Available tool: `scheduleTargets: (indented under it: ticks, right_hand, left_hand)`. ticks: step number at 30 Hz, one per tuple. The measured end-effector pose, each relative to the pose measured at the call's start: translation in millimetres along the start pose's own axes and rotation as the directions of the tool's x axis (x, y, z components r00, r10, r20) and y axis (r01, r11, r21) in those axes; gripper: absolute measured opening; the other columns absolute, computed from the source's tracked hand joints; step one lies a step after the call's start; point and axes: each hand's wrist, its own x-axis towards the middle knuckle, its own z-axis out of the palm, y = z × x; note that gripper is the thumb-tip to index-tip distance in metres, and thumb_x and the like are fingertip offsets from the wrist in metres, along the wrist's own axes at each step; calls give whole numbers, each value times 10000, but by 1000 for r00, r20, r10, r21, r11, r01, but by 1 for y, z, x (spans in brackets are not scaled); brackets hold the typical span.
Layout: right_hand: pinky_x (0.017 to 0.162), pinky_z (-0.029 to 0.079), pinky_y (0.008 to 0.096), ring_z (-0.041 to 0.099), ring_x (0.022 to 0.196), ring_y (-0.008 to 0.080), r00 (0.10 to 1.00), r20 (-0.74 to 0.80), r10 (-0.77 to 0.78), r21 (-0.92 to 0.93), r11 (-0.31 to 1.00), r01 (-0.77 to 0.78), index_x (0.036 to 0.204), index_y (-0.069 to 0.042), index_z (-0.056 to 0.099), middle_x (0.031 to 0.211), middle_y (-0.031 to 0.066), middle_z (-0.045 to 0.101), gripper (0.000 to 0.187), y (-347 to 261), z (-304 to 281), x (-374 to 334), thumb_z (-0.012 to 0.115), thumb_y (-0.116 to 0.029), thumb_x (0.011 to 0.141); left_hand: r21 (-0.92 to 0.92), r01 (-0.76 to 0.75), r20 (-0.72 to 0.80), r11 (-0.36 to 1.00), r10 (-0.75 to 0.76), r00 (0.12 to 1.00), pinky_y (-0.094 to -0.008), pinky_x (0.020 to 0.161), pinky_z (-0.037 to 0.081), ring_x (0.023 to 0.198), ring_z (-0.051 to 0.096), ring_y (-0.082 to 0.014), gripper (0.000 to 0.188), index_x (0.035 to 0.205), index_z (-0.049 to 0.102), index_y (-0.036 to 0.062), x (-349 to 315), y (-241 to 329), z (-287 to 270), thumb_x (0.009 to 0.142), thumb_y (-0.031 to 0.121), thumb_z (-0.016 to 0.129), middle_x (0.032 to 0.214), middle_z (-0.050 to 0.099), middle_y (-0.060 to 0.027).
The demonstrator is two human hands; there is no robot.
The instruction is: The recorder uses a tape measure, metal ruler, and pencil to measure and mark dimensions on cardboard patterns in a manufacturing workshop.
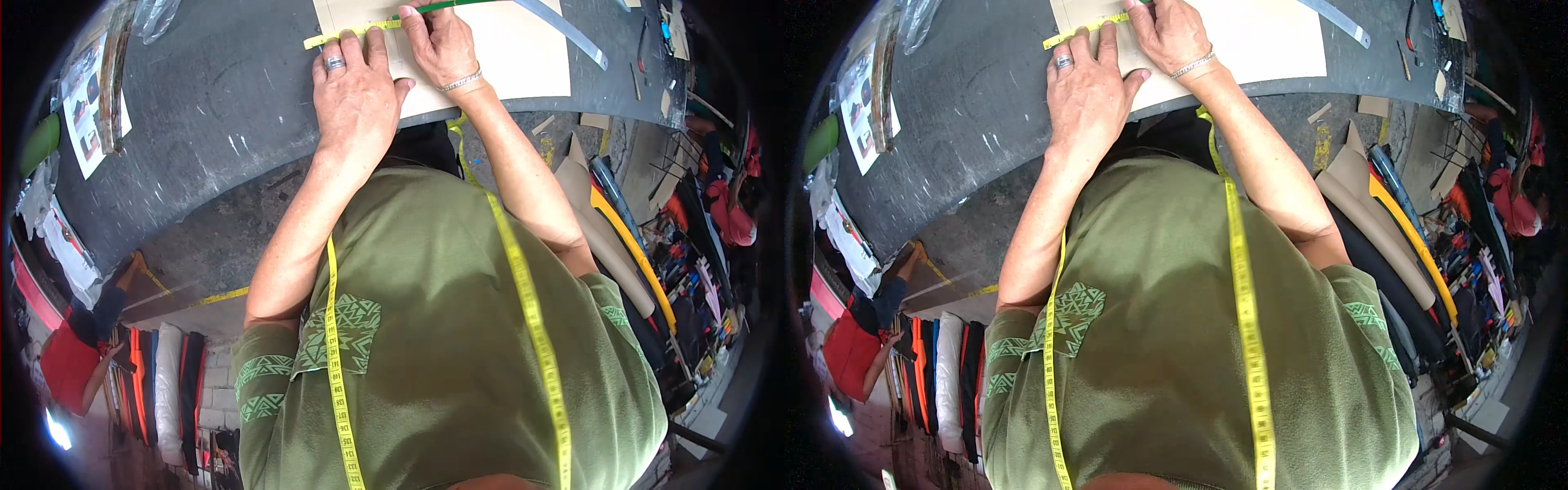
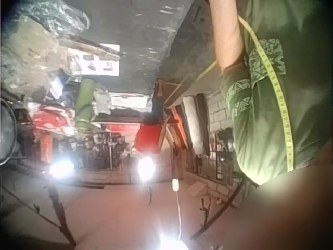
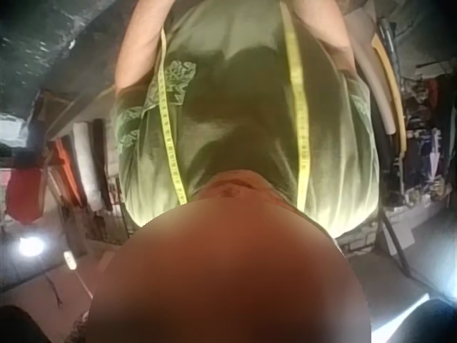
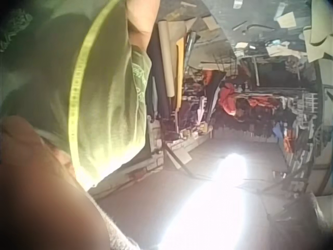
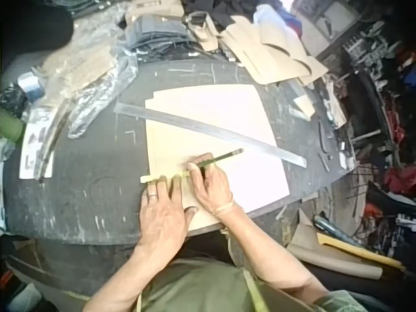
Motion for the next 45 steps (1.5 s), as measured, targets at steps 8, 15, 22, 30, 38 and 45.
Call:
scheduleTargets:
  ticks: [8, 15, 22, 30, 38, 45]
  right_hand:
    - [694, 526, 472, 656, 793, 447, 1000, -3, -26, -24, 999, 26, 1080, -18, 550, 882, 220, 659, 142, 0, 1, 0, 596, -136, 1015]
    - [641, 509, 461, 637, 723, 428, 997, -9, -80, -72, 994, 79, 961, -18, 581, 805, 207, 625, 125, -9, 1, 3, 639, -125, 990]
    - [720, 534, 371, 669, 744, 296, 997, -47, -60, -51, 997, 58, 1138, -15, 664, 859, 150, 682, 220, 7, -14, 12, 638, -190, 1007]
    - [1060, 475, 423, 607, 1258, 389, 977, -206, -54, -575, 815, -76, 1371, -88, 599, 1334, 206, 651, 487, 84, -175, -7, 653, -386, 990]
    - [1136, 317, 638, 567, 1296, 364, 975, -36, 218, -775, 610, -165, 1368, -169, 610, 1329, 120, 668, 545, 69, -213, -81, 593, -554, 983]
    - [1077, 430, 495, 591, 1219, 391, 994, 8, 107, -626, 776, -78, 1312, -105, 640, 1276, 171, 676, 461, 73, -229, -80, 684, -406, 966]
  left_hand:
    - [-1, -2, -2, 1000, 2, 1000, -501, 1082, 414, 1243, 508, -375, 787, 1427, 504, -35, 1, -1, -1, 857, 429, 785, 1344, 504, -250]
    - [10, -16, -5, 1000, 16, 1000, -494, 1076, 414, 1239, 504, -366, 788, 1421, 510, -29, 1, -2, -1, 850, 439, 786, 1357, 498, -236]
    - [-29, -69, -25, 997, 68, 997, -496, 1084, 402, 1259, 505, -375, 769, 1425, 509, -25, 0, -5, 3, 875, 450, 759, 1487, 470, -172]
    - [-159, -329, 188, 931, 356, 916, -523, 1095, 417, 1280, 584, -315, 552, 1302, 638, 15, -34, 29, -3, 889, 365, 750, 1348, 651, -171]
    - [-440, -259, -11, 860, 284, 959, -502, 1153, 411, 1365, 510, -383, 447, 1264, 689, 58, -59, 61, -7, 889, 290, 764, 1405, 597, -172]
    - [-88, 74, -134, 993, -85, 987, -552, 1172, 349, 1432, 432, -404, 575, 1426, 543, -11, -56, -20, 9, 972, 319, 672, 1507, 514, -189]
